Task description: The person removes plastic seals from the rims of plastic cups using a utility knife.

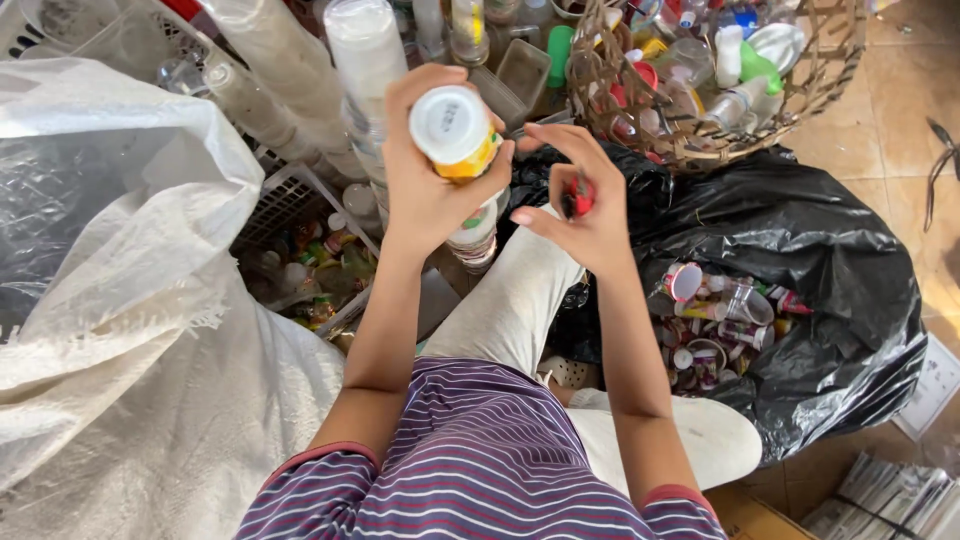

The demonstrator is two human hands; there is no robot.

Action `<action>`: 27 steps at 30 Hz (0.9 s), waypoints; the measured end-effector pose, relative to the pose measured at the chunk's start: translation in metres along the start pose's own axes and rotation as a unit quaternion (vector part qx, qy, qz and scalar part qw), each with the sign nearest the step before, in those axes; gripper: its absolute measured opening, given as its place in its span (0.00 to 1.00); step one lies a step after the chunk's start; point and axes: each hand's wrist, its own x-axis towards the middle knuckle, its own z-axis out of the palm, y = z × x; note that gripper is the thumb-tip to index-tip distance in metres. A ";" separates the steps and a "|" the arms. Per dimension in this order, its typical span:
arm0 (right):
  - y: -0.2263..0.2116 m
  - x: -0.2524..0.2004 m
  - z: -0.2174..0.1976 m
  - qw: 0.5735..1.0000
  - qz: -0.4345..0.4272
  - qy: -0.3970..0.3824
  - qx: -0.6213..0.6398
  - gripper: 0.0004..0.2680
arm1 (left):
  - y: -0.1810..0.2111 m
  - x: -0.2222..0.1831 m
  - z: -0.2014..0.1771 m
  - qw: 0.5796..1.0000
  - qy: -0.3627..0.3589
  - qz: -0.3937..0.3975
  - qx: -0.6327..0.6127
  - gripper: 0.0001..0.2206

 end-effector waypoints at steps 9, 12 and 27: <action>0.094 -0.009 0.025 0.998 -0.006 -0.002 0.062 0.30 | -0.032 -0.030 -0.001 0.995 -0.005 -0.092 -0.025 0.28; 0.115 -0.019 0.030 0.997 0.023 0.003 0.078 0.29 | -0.051 -0.046 -0.002 0.992 -0.013 -0.123 -0.029 0.28; 0.153 -0.052 0.051 0.997 -0.027 0.065 0.041 0.13 | -0.073 -0.080 0.000 0.985 0.009 -0.163 -0.057 0.20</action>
